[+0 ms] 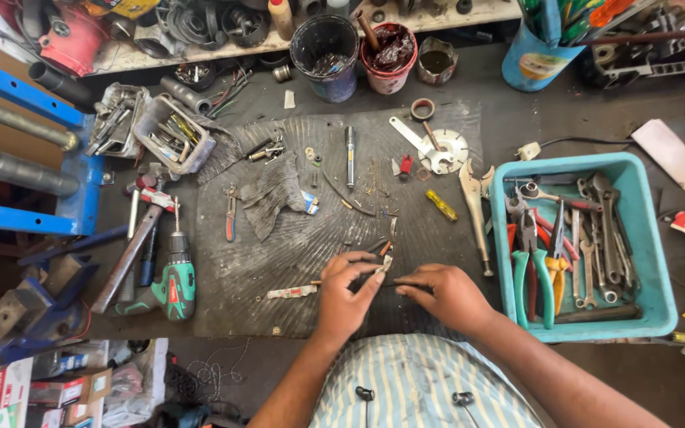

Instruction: The person sorts hand tools at a cluttered repair workbench. They pick pliers and wrenches out of a blue plastic bin, gather scattered wrenches and sockets from the bench surface, and arrange the tools in groups on the mat while moving some items aside.

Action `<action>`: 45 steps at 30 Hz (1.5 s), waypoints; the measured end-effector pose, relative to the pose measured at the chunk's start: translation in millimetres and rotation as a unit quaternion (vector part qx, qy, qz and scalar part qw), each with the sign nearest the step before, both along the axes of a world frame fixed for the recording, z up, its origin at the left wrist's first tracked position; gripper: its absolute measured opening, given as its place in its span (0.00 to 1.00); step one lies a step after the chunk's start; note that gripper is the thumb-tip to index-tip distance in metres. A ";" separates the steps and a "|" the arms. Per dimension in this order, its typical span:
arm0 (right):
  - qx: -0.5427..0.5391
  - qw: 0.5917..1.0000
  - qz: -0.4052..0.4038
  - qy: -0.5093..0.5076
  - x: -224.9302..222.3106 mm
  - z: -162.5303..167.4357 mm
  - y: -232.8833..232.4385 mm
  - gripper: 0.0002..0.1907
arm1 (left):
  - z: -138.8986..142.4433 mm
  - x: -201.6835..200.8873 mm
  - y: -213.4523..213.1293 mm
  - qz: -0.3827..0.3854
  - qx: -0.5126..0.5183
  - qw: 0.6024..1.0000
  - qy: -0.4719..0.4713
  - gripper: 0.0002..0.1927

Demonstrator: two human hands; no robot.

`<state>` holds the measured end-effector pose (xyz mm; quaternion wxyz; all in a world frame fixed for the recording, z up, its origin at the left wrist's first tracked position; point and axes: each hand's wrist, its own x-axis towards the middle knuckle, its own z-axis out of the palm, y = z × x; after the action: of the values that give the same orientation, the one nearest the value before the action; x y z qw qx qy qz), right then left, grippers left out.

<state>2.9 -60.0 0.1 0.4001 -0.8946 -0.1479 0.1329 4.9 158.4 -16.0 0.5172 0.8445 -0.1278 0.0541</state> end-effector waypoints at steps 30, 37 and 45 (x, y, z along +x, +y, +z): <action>0.429 0.865 -0.156 0.207 123.5 48.7 -111.1 0.29 | 1.6 13.6 26.4 -0.018 -0.063 0.986 0.154 0.10; 0.296 0.915 -0.147 0.233 78.4 8.9 -88.5 0.26 | 2.0 33.8 55.9 0.067 0.100 0.993 -0.012 0.07; 0.196 0.960 -0.100 0.173 59.2 -4.9 -51.6 0.23 | -19.9 100.6 85.4 0.161 0.254 0.951 -0.066 0.38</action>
<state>62.1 -111.6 -4.8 0.5986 -0.7720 -0.0096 0.2135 105.5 243.8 -35.9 0.2607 0.9518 -0.0330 0.1579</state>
